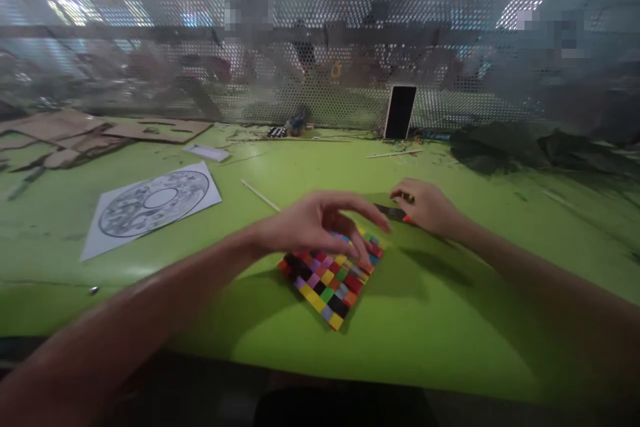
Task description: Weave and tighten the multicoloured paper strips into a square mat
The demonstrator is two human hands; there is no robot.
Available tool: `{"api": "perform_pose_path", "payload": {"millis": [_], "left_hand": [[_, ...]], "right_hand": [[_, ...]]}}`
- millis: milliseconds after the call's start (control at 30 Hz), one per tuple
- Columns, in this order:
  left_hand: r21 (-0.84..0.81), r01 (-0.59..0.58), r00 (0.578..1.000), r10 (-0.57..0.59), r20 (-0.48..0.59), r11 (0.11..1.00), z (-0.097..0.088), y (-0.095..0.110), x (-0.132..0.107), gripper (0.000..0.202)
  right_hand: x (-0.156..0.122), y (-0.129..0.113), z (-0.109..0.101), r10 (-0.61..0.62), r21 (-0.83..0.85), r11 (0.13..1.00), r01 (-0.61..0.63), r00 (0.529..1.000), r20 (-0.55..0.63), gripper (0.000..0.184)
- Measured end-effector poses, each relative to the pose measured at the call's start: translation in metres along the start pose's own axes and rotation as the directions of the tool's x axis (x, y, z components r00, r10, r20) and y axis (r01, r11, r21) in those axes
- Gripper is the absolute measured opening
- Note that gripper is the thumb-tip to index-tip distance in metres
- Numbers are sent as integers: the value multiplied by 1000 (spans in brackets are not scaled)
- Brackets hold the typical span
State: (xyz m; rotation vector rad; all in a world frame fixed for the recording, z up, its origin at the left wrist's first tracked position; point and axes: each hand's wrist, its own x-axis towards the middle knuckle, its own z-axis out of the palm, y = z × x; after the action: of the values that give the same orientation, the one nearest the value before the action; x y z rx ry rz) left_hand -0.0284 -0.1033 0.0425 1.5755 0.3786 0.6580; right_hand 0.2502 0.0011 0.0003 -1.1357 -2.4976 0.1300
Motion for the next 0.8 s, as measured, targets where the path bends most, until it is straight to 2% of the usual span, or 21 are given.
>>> {"api": "perform_pose_path", "payload": {"millis": [67,133,167,233,367,467,567,700,800], "left_hand": [[126,19,987,1,-162,992,-27,-6,0,44],[302,66,971,9,-239,951,-48,-11,0,42],[402,93,967,14,-255,911,-55,-12,0,39],[548,142,980,-40,-194,824,-64,-13,-2,37],[727,140,980,-197,-7,673,-70,-11,-5,35],[772,126,973,-230,27,624,-71,-11,-5,28],[775,137,974,-227,9,617,-69,-13,-4,23],[750,197,972,-225,-66,631,-65,-19,-3,20],[796,233,970,-195,-147,558,-64,-24,-1,26]], "right_hand": [[0,-1,0,6,-2,1000,-6,1000,-16,20],[-1,-4,0,-4,-8,1000,3,999,-37,22],[-2,-5,0,-16,-19,1000,15,999,-49,23],[-3,-8,0,-53,-58,997,50,996,-67,25],[-5,-13,0,-142,-141,982,129,986,-85,26],[-6,-16,1,-168,-167,974,153,982,-81,26],[-6,-18,2,-155,-165,976,145,986,-53,25],[-6,-20,2,-111,-152,983,105,994,-26,26],[-7,-22,0,-94,-137,986,95,996,11,27]]}}
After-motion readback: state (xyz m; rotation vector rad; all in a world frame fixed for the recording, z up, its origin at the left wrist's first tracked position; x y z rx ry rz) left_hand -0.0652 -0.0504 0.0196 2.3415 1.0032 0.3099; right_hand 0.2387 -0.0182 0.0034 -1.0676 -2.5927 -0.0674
